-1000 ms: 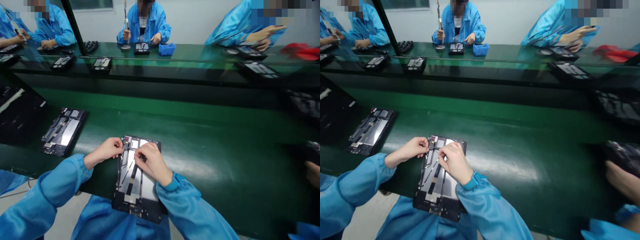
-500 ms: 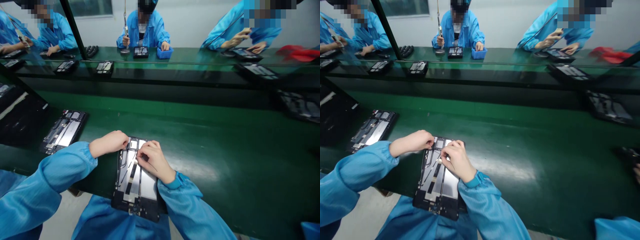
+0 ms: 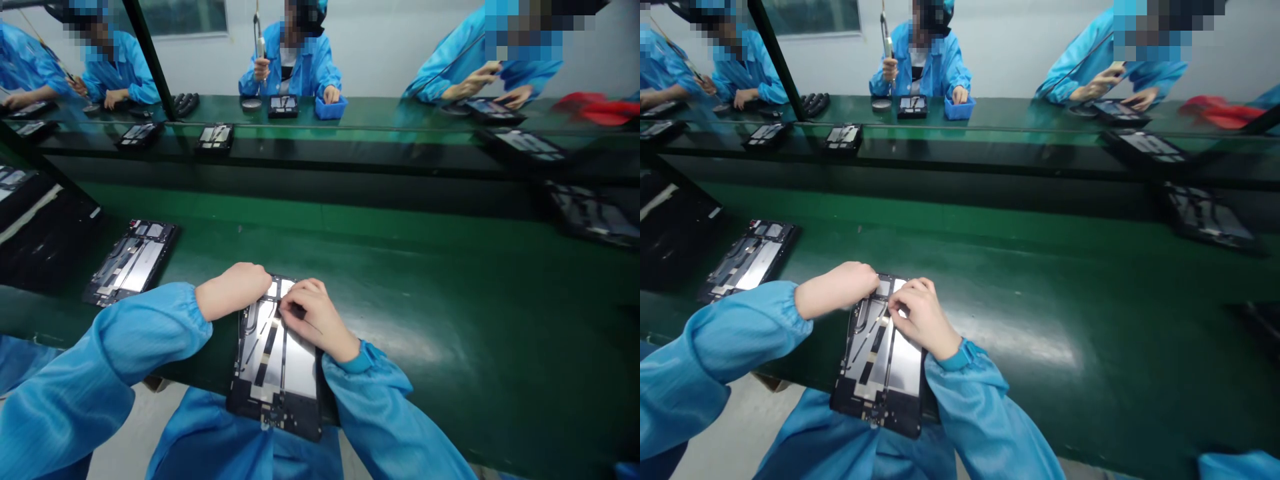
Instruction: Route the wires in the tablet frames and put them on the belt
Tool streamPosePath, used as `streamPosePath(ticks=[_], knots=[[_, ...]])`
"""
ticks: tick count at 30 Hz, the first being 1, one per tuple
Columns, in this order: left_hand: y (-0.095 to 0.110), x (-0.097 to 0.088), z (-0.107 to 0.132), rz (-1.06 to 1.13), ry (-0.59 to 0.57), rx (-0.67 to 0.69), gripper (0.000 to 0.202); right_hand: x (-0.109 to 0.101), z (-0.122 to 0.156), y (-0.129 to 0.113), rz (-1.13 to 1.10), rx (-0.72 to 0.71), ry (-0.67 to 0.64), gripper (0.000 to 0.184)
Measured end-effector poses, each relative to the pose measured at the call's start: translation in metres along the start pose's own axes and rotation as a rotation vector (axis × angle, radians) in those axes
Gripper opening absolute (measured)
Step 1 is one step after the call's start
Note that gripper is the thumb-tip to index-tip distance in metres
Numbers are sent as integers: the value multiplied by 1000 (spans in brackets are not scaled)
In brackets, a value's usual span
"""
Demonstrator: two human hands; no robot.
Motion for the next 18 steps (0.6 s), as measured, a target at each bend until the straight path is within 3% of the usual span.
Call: streamPosePath(ticks=[6, 10, 18], knots=[[-3, -3, 11, -22, 52, -13, 15, -21, 0, 20, 70, 148, 187, 11], [-1, 3, 23, 35, 102, -105, 14, -13, -4, 13, 259, 95, 113, 15], [39, 28, 30, 91, 89, -304, 27, -5, -1, -4, 439, -32, -47, 16]])
Point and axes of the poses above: each hand's wrist, its own z-axis away from the middle knuckle, its own x-axis out of the palm, y = z × x, the point moved 8 cm from there along -z, towards the middle knuckle
